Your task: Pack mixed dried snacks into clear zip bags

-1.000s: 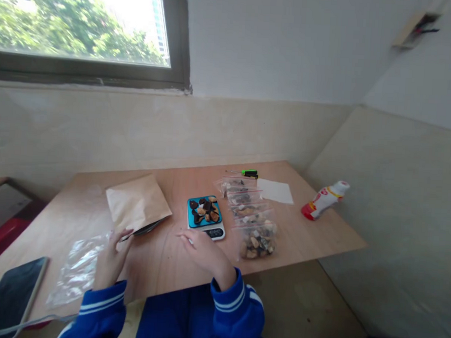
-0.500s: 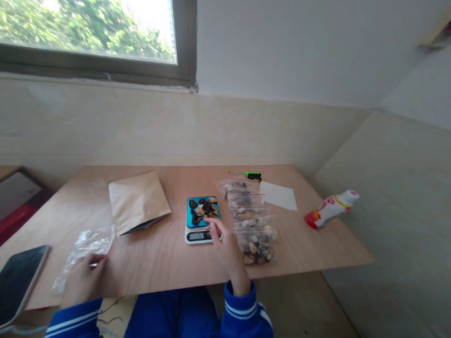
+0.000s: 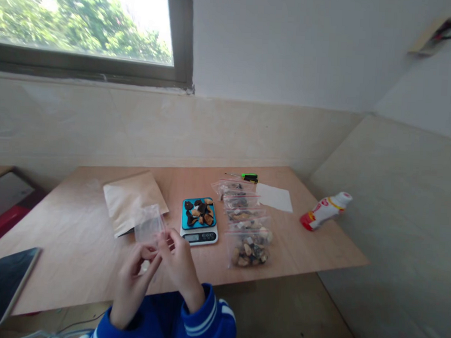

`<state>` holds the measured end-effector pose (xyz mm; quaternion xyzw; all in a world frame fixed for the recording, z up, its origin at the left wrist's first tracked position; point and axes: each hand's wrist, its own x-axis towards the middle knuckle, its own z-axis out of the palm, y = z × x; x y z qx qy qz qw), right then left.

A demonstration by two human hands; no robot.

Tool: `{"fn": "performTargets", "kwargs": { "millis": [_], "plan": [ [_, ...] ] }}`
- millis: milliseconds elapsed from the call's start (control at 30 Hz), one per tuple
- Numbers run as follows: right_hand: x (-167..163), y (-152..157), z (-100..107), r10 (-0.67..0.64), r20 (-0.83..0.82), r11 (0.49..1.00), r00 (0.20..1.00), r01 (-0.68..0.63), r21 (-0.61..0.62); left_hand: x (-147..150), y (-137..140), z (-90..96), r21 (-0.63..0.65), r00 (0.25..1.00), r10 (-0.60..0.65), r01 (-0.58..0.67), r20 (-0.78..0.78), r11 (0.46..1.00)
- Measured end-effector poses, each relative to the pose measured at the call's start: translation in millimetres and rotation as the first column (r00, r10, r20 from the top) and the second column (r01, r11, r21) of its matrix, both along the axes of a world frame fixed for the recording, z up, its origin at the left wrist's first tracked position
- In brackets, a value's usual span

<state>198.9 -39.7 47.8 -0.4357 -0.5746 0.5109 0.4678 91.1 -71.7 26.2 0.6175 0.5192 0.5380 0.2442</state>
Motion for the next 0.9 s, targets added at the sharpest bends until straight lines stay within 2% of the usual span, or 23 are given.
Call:
{"fn": "performTargets", "kwargs": {
  "millis": [67, 200, 233, 300, 367, 433, 500, 567, 667, 733, 800, 900],
  "plan": [
    [8, 5, -9, -0.064, -0.004, 0.998, 0.998, 0.064, 0.0, 3, 3, -3.8, 0.005, 0.998, 0.015, -0.015, 0.063, 1.0],
    [33, 17, -31, -0.242, 0.013, 0.968, 0.97, 0.242, -0.068, -6, 17, -6.1, 0.124, 0.963, 0.19, -0.215, 0.189, 0.969],
    [39, 19, -34, -0.236, 0.015, 0.967, 0.972, 0.237, -0.089, -9, 23, -4.3, 0.181, 0.957, 0.218, -0.252, 0.19, 0.951],
    [49, 22, -38, -0.134, 0.035, 0.986, 0.99, 0.137, -0.094, -12, 34, 1.5, 0.281, 0.963, 0.21, -0.252, 0.171, 0.926],
    [57, 26, -39, -0.047, 0.114, 0.999, 0.992, 0.049, -0.017, -12, 43, 7.8, 0.34, 0.969, 0.179, -0.228, 0.17, 0.912],
    [65, 34, -41, -0.125, 0.241, 0.986, 0.962, 0.095, 0.135, -8, 50, 11.4, 0.357, 0.973, 0.153, -0.206, 0.171, 0.911],
    [71, 49, -50, -0.299, 0.374, 0.939, 0.878, 0.2, 0.281, -3, 53, 11.2, 0.325, 0.976, 0.144, -0.191, 0.162, 0.926],
    [76, 67, -66, -0.4, 0.498, 0.905, 0.77, 0.245, 0.349, 2, 55, 7.8, 0.26, 0.977, 0.152, -0.187, 0.149, 0.947],
    [79, 92, -96, -0.362, 0.628, 0.926, 0.689, 0.189, 0.326, 7, 56, 1.4, 0.154, 0.971, 0.2, -0.219, 0.127, 0.964],
    [79, 102, -114, -0.347, 0.642, 0.931, 0.683, 0.167, 0.326, 8, 57, -1.7, 0.104, 0.961, 0.248, -0.261, 0.124, 0.96],
    [79, 107, -126, -0.383, 0.605, 0.913, 0.698, 0.186, 0.364, 10, 59, -3.8, 0.069, 0.947, 0.295, -0.305, 0.13, 0.95],
    [79, 107, -133, -0.444, 0.51, 0.873, 0.737, 0.226, 0.433, 12, 62, -6.0, 0.027, 0.932, 0.331, -0.338, 0.148, 0.941]
  ]
}}
